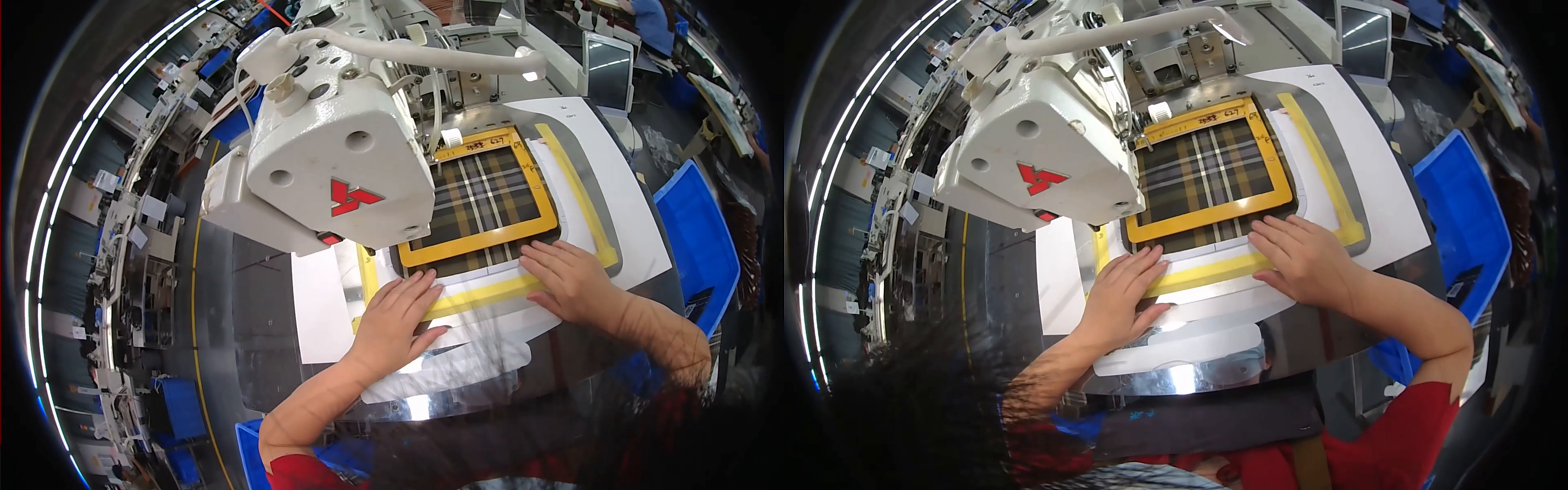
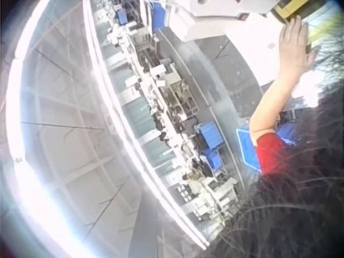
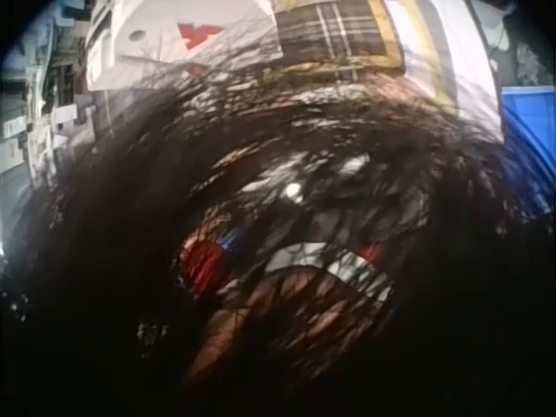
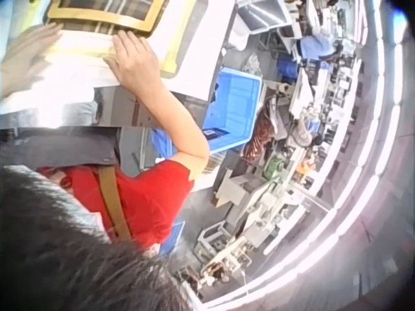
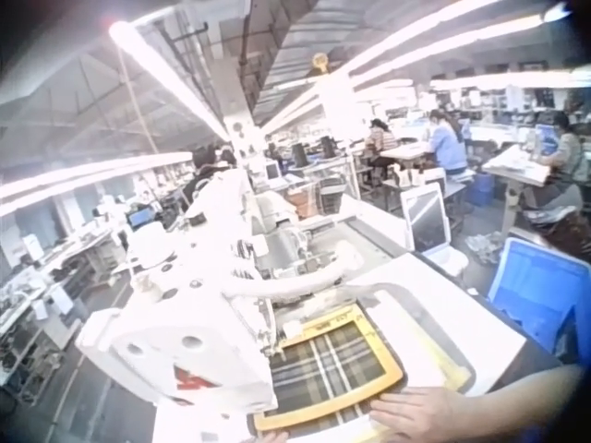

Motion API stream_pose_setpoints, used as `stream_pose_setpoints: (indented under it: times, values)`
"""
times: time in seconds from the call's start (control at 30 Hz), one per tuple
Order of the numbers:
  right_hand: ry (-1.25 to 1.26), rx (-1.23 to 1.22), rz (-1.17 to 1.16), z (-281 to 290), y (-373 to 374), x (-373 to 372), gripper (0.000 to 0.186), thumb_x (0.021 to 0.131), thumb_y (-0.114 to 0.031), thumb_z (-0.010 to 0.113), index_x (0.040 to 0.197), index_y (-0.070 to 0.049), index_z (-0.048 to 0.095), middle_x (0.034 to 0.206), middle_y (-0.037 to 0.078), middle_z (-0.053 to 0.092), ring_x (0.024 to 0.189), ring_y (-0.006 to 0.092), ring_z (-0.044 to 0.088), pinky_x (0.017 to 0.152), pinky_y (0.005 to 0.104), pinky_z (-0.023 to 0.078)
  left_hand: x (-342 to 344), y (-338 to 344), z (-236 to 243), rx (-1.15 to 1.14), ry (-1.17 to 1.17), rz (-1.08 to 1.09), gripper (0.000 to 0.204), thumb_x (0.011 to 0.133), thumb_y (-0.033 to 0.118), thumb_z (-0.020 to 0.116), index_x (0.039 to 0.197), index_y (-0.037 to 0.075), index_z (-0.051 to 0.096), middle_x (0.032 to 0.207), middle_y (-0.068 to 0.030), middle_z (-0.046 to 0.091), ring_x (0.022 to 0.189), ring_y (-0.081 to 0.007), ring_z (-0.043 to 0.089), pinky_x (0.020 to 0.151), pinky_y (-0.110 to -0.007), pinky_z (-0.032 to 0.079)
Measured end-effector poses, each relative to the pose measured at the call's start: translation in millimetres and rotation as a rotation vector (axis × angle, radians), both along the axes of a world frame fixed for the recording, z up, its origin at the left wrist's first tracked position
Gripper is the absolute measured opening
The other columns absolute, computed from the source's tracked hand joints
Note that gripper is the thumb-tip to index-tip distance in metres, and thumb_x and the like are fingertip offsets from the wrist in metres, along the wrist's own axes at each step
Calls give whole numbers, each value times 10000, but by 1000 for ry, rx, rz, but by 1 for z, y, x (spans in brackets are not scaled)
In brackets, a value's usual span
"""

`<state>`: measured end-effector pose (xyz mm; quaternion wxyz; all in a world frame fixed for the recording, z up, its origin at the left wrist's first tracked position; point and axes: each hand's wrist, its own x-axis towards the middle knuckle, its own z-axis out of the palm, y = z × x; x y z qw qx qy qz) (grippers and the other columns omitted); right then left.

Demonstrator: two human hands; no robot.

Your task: Operating an industrial sewing machine to stitch plaid fabric panels and brand labels onto leather goods.

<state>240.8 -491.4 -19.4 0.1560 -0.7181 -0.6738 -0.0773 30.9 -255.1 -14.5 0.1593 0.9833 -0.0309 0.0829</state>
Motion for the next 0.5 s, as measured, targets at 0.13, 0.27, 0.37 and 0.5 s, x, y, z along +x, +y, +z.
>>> stream_pose_setpoints:
  times: [0.13, 0.27, 0.37, 0.5]
  values:
    - [-66, 65, 4, -2, 1, -2, 439, 846, -316, 675, 1106, 34, 624, 1140, 199, 649, 1065, 317, 636, 916, 417, 502, 0, 1, 2, -2, 9, -10, 589, 772, 268, 724, 1285, 62, 522, 1390, -129, 491, 1258, -305, 480, 1027, -441, 377]
    - [-85, 94, -2, -3, 3, -3, 441, 856, -334, 663, 1081, 44, 627, 1102, 199, 660, 1039, 313, 648, 894, 414, 514, 1, 2, 2, -10, -4, -17, 583, 761, 266, 731, 1272, 68, 534, 1385, -127, 500, 1248, -317, 486, 1024, -437, 376]
    - [-72, 101, -8, -4, 4, -6, 442, 865, -341, 653, 1081, 44, 628, 1097, 199, 661, 1036, 315, 648, 889, 405, 517, -1, 2, 4, 49, -8, -19, 549, 803, 324, 713, 1257, 70, 540, 1370, -120, 511, 1217, -296, 512, 1000, -415, 404]
    - [-71, 107, -12, -3, 3, -8, 445, 871, -340, 645, 1081, 52, 625, 1102, 204, 657, 1044, 319, 645, 897, 398, 516, -1, 3, 4, 54, -11, -35, 554, 800, 322, 717, 1260, 74, 536, 1370, -118, 513, 1213, -296, 516, 993, -416, 407]
